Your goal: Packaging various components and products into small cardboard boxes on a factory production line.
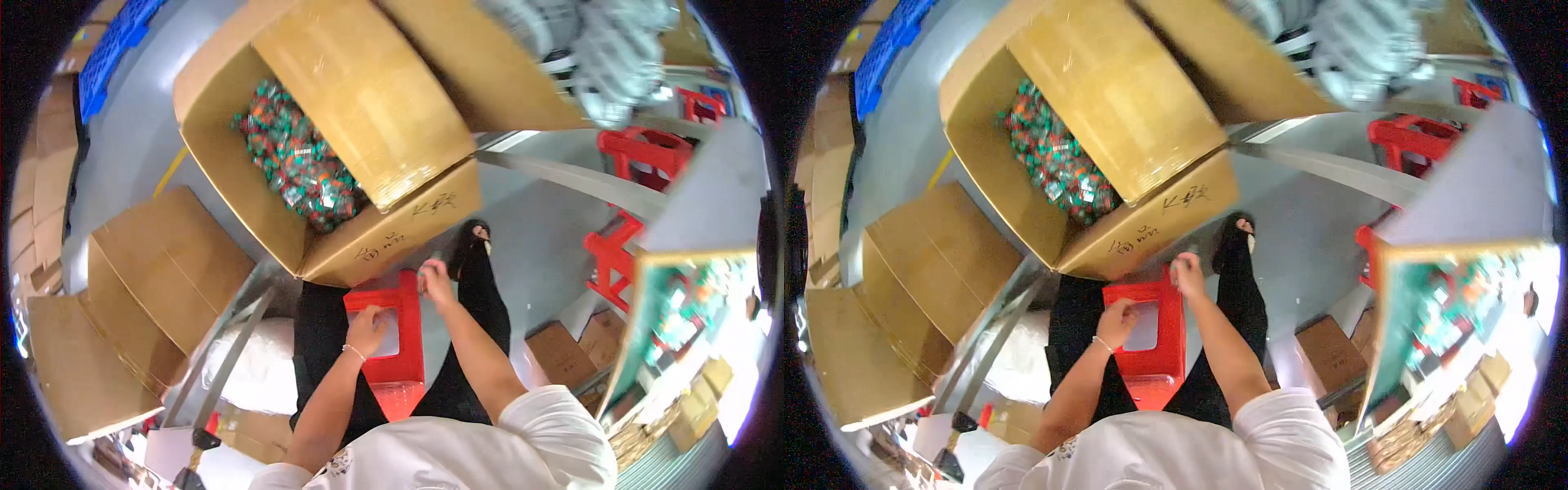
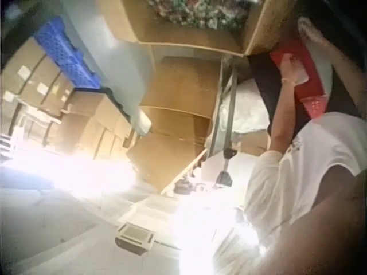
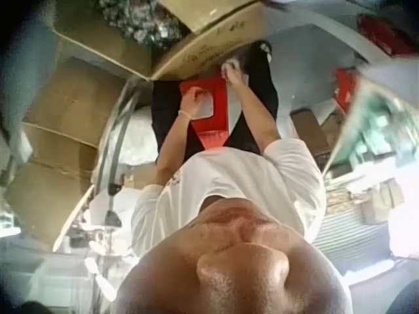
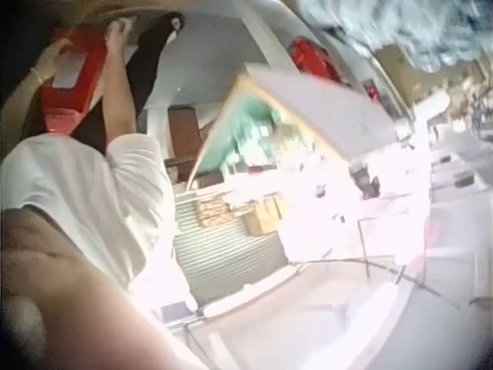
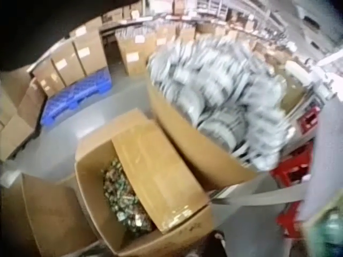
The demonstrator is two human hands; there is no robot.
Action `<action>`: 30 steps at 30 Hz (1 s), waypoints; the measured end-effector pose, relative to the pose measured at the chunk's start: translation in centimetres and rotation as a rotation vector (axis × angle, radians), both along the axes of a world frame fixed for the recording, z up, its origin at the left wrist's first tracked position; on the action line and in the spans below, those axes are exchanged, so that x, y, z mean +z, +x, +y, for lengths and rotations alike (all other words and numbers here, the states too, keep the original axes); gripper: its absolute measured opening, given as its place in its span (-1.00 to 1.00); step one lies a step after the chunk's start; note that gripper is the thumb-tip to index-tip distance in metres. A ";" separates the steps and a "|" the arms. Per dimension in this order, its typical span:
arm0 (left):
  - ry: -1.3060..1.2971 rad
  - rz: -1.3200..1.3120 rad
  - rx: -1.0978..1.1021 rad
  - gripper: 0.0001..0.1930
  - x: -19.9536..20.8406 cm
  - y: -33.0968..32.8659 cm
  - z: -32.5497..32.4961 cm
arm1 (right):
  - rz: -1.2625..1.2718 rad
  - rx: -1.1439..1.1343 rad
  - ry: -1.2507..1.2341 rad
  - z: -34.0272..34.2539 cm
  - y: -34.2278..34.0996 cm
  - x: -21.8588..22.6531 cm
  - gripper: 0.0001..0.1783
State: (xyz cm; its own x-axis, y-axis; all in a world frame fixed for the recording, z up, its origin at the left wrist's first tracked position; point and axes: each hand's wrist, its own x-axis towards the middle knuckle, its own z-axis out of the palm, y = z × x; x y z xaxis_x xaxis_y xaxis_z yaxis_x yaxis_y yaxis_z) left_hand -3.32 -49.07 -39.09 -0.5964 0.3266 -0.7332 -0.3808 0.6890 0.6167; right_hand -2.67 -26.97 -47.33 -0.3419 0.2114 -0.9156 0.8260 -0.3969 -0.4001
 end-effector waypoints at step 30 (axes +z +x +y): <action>0.163 0.079 -0.464 -0.71 18.2 -6.4 12.4 | 0.346 0.294 0.811 10.6 18.4 42.5 -0.77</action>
State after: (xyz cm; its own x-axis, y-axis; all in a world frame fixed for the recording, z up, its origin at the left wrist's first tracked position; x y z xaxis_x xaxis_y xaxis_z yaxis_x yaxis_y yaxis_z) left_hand -9.69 -36.70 -20.86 -0.4125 0.6774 -0.6091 -0.0044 0.6672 0.7449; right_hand 15.74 -16.33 -4.85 -0.7098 0.6039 -0.3626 0.6321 0.3189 -0.7062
